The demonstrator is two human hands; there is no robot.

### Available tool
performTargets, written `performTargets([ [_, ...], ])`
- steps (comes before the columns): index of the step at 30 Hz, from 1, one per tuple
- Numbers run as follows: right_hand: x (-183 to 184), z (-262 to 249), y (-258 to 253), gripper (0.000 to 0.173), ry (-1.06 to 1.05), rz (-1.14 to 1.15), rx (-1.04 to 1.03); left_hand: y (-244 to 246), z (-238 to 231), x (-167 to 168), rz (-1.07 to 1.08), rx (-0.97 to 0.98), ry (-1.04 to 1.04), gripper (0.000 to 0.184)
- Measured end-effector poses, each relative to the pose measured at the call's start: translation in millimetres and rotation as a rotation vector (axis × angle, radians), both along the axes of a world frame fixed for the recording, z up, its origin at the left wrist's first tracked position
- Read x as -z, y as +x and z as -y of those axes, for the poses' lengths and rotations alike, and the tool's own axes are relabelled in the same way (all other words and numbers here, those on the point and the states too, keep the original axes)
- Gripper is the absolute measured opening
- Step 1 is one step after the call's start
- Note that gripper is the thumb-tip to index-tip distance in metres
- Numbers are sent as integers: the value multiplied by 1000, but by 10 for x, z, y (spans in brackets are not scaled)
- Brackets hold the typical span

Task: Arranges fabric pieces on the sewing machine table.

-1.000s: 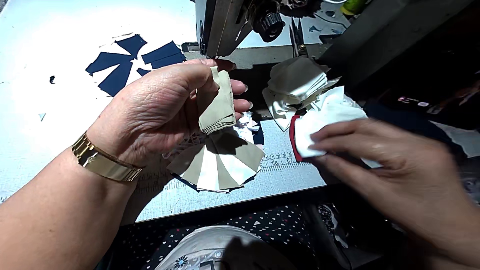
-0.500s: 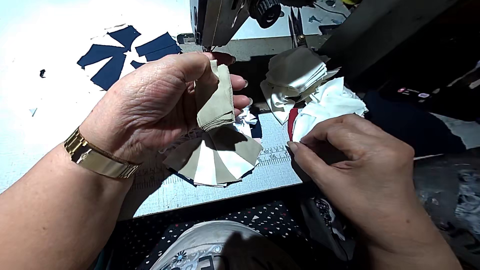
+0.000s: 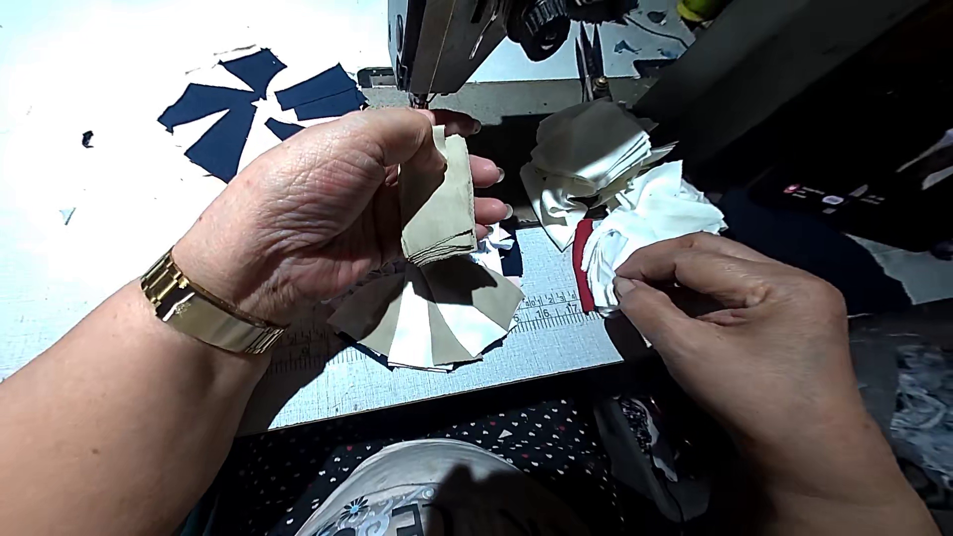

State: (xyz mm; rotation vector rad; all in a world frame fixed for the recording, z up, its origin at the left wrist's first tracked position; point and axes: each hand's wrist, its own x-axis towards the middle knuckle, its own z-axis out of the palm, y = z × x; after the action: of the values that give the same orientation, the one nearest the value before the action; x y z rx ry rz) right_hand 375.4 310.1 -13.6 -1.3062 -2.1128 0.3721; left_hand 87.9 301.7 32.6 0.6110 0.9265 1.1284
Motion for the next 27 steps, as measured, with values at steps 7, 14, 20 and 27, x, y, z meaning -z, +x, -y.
performTargets([
  [7, 28, -41, 77, 8, -48, -97, -8, 0, 2, 7, -11, 16, 7, 29],
  [14, 26, -46, 108, 7, -125, -171, -65, 2, 0, 11, -5, 8, -4, 29],
  [20, 42, -67, 119, 8, -105, -187, -36, 1, 7, 4, -13, 28, -6, 30],
  [27, -83, -235, 382, 26, -259, -799, -25, -28, 1, 24, -116, 112, 68, 26],
])
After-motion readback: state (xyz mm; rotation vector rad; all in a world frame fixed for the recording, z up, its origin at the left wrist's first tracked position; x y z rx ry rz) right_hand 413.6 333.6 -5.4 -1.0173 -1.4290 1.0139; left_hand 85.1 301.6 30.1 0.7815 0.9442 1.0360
